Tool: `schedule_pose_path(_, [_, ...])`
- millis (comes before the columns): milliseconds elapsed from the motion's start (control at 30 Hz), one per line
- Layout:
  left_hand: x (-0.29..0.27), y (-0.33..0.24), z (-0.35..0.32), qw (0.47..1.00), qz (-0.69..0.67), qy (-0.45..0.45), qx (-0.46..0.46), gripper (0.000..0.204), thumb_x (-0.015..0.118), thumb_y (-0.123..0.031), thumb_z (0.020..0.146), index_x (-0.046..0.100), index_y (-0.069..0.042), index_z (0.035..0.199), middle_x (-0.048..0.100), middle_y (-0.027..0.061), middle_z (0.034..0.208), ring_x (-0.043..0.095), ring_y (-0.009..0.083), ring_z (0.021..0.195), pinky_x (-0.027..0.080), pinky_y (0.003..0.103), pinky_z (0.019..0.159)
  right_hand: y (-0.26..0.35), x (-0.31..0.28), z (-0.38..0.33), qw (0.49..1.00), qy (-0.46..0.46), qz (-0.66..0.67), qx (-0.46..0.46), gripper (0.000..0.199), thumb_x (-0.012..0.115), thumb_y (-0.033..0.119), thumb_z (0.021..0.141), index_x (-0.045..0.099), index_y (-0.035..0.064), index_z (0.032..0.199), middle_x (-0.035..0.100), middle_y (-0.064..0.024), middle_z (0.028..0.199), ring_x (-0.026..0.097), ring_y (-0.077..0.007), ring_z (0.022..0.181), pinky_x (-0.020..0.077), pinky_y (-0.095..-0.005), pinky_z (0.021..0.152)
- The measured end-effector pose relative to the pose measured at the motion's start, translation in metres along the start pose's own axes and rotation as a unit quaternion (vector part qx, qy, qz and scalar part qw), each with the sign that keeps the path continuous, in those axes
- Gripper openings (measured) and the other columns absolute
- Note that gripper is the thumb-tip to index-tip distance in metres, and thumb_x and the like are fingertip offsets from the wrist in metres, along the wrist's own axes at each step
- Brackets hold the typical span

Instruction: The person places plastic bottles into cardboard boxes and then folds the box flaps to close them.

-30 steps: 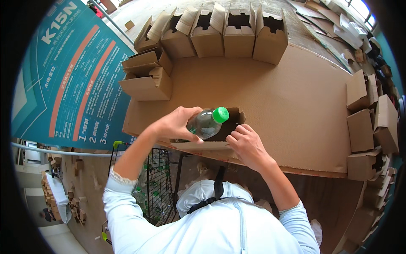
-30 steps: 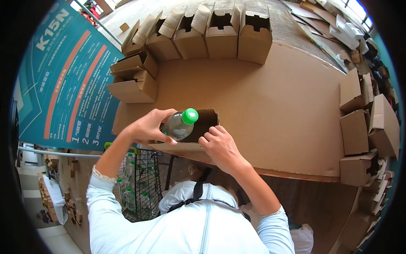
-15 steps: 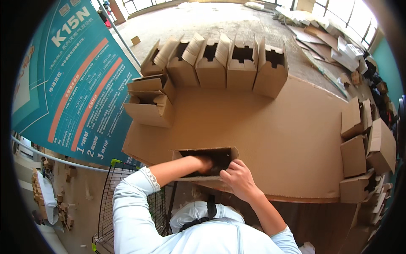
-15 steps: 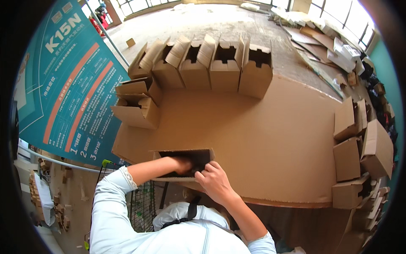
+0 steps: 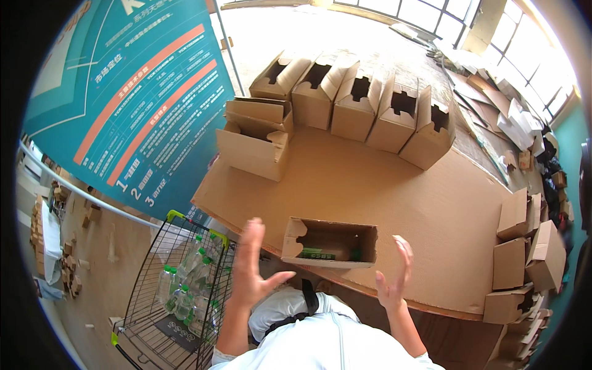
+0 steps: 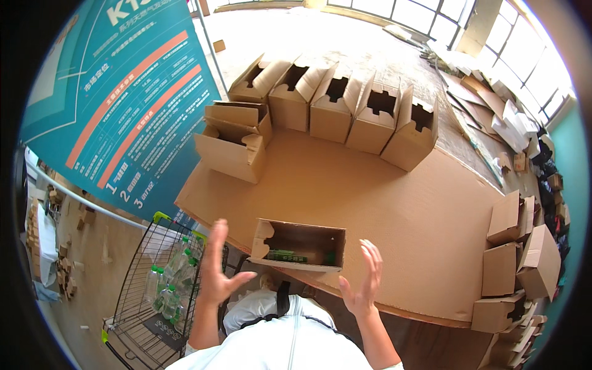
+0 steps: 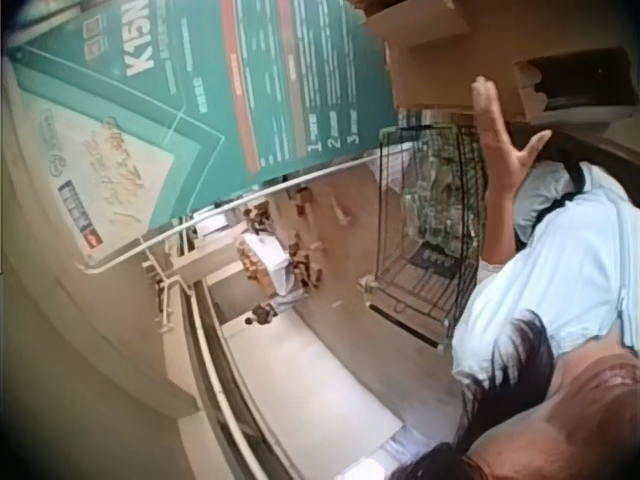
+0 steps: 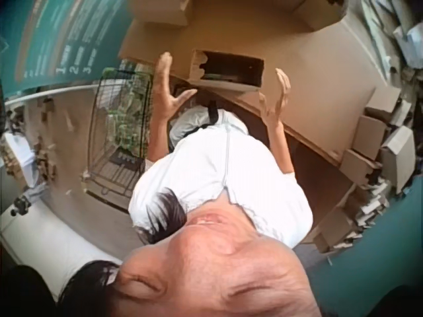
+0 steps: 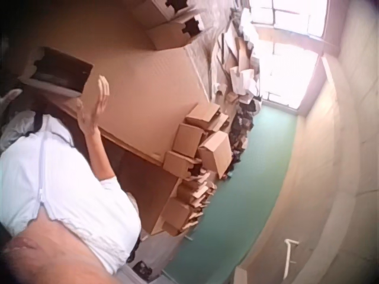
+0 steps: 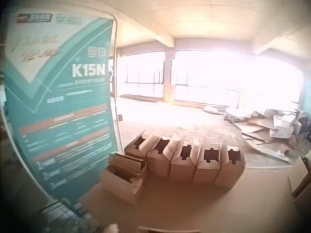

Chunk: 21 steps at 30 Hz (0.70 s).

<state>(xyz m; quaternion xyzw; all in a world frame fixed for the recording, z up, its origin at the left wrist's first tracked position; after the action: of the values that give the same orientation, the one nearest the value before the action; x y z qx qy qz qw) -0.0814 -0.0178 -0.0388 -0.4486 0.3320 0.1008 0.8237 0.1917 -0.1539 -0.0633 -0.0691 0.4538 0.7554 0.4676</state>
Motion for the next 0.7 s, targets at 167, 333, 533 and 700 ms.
schedule_pose_path(167, [0.062,0.003,-0.01,0.998,-0.016,0.049,0.027,0.059,0.08,-0.021,0.078,0.052,-0.005,0.128,0.055,0.0167,0.124,0.052,0.0368,0.118,0.042,0.045,0.103,-0.023,0.044,-0.021,0.991,0.008,0.022,0.13,0.045,0.062,0.028,0.093,0.054,0.0015,0.129,0.053,-0.019,0.134,0.05,-0.0361,0.126,0.0388,-0.0452,0.107])
schedule_pose_path(333, [0.062,0.016,-0.01,0.996,-0.076,0.045,0.001,0.028,0.078,-0.013,0.076,0.06,-0.003,0.095,0.064,0.015,0.089,0.062,0.0361,0.088,0.05,0.043,0.078,-0.019,0.035,-0.019,0.999,0.023,0.002,0.047,0.045,0.074,0.012,0.081,0.061,0.0004,0.122,0.059,-0.0201,0.129,0.055,-0.0362,0.123,0.0443,-0.0437,0.104])
schedule_pose_path(533, [0.065,0.023,0.016,0.976,-0.14,0.162,-0.025,0.039,0.08,-0.031,0.079,0.062,0.002,0.091,0.067,0.0166,0.089,0.065,0.0335,0.088,0.051,0.038,0.077,-0.036,0.036,-0.025,0.984,0.04,0.138,0.11,0.053,0.078,0.006,0.075,0.06,0.0034,0.125,0.056,-0.0153,0.135,0.052,-0.0297,0.127,0.0406,-0.0428,0.108])
schedule_pose_path(700, [0.093,0.004,0.051,0.948,0.002,0.31,0.066,0.078,0.077,-0.052,0.076,0.054,-0.002,0.132,0.059,0.0211,0.119,0.061,0.0344,0.105,0.048,0.044,0.094,-0.041,0.051,-0.031,0.963,0.007,0.197,0.182,0.071,0.08,0.017,0.077,0.048,0.006,0.139,0.047,-0.0105,0.143,0.044,-0.025,0.133,0.0358,-0.0412,0.11])
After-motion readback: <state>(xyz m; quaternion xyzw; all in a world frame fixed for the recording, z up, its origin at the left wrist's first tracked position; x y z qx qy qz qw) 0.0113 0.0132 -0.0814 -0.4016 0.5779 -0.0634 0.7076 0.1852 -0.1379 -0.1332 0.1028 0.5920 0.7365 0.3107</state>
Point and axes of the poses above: each hand's wrist, its own z-axis towards the middle knuckle, its own x-axis out of the palm, y = z × x, the point moved 8 cm from there along z, towards the middle knuckle
